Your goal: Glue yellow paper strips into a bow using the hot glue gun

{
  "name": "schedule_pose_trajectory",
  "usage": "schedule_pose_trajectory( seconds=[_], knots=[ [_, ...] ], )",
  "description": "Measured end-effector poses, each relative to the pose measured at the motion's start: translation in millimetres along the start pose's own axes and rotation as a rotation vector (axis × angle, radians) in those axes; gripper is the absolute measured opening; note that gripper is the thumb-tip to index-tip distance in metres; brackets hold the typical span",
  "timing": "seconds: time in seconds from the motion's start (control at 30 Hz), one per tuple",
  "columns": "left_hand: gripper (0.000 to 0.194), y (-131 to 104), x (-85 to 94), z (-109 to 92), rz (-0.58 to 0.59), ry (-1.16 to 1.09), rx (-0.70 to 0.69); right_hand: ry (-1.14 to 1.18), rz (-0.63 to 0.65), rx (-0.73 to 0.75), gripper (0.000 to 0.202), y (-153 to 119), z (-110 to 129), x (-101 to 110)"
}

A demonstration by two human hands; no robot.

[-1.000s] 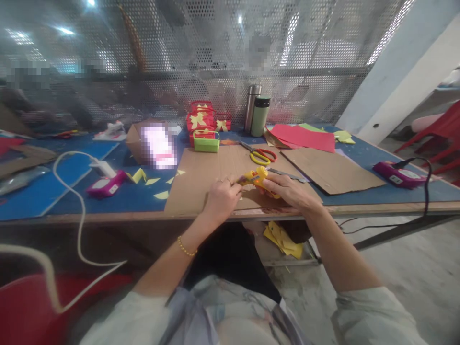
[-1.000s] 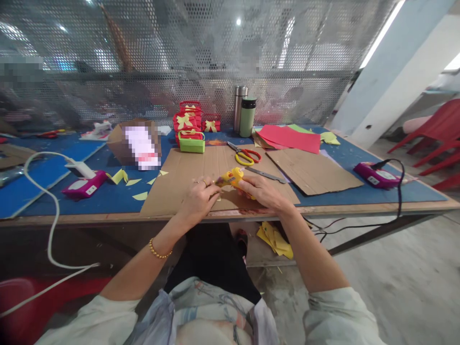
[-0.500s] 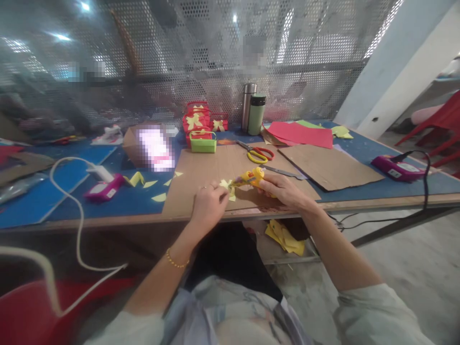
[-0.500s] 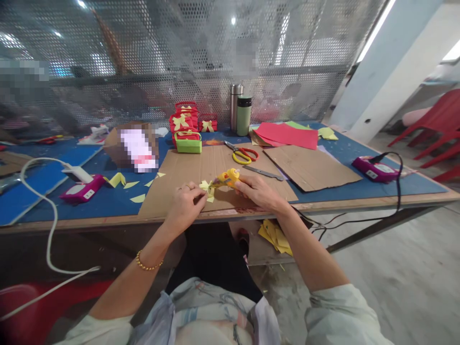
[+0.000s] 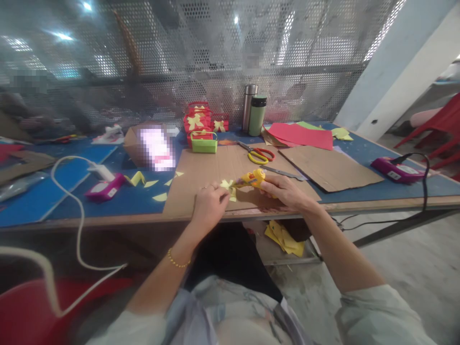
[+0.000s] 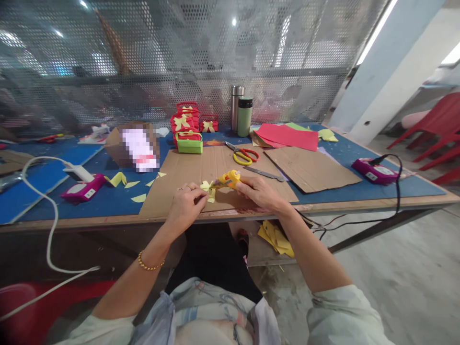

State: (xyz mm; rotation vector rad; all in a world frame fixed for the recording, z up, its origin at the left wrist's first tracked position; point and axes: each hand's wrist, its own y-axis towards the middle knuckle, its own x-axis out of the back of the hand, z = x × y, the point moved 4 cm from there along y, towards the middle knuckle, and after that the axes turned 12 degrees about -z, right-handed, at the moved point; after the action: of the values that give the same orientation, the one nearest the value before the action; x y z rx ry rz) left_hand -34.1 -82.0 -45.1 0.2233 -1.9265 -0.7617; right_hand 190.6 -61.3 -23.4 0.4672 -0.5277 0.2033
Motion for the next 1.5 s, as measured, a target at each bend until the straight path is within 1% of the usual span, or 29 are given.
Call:
schedule_pose_trajectory(
  seconds=[0.17,0.33,0.67,0.83,1.07,1.27,1.5],
  knots=[
    [0.019,0.1,-0.1,-0.2,0.006,0.001,0.005,-0.035,0.005,0.008,0.061,-1.1,2.5,3.0],
    [0.020,0.2,0.3,-1.1,0.017,0.003,0.000,-0.039,-0.019,0.022,0.059,-0.5,2.1,4.4],
    [0.020,1.6,1.5,-3.9,0.053,0.051,0.012,-0.017,-0.013,0.023,0.057,2.8,3.5,-3.5],
    [0.019,1.3,1.5,-3.5,0.040,0.047,0.004,-0.019,0.005,0.019,0.057,1.4,6.6,-1.8],
    [0.021,0.8,0.1,-3.3,0.030,0.050,-0.013,-0.049,-0.005,0.034,0.061,1.7,3.5,1.0],
    [0.020,1.4,0.9,-3.5,0.029,0.059,-0.004,-0.085,-0.026,0.049,0.059,4.7,1.5,-1.5],
    [0.021,1.1,1.2,-3.9,0.032,0.051,-0.009,-0.042,-0.027,0.064,0.059,4.1,-0.4,-4.9]
  ],
)
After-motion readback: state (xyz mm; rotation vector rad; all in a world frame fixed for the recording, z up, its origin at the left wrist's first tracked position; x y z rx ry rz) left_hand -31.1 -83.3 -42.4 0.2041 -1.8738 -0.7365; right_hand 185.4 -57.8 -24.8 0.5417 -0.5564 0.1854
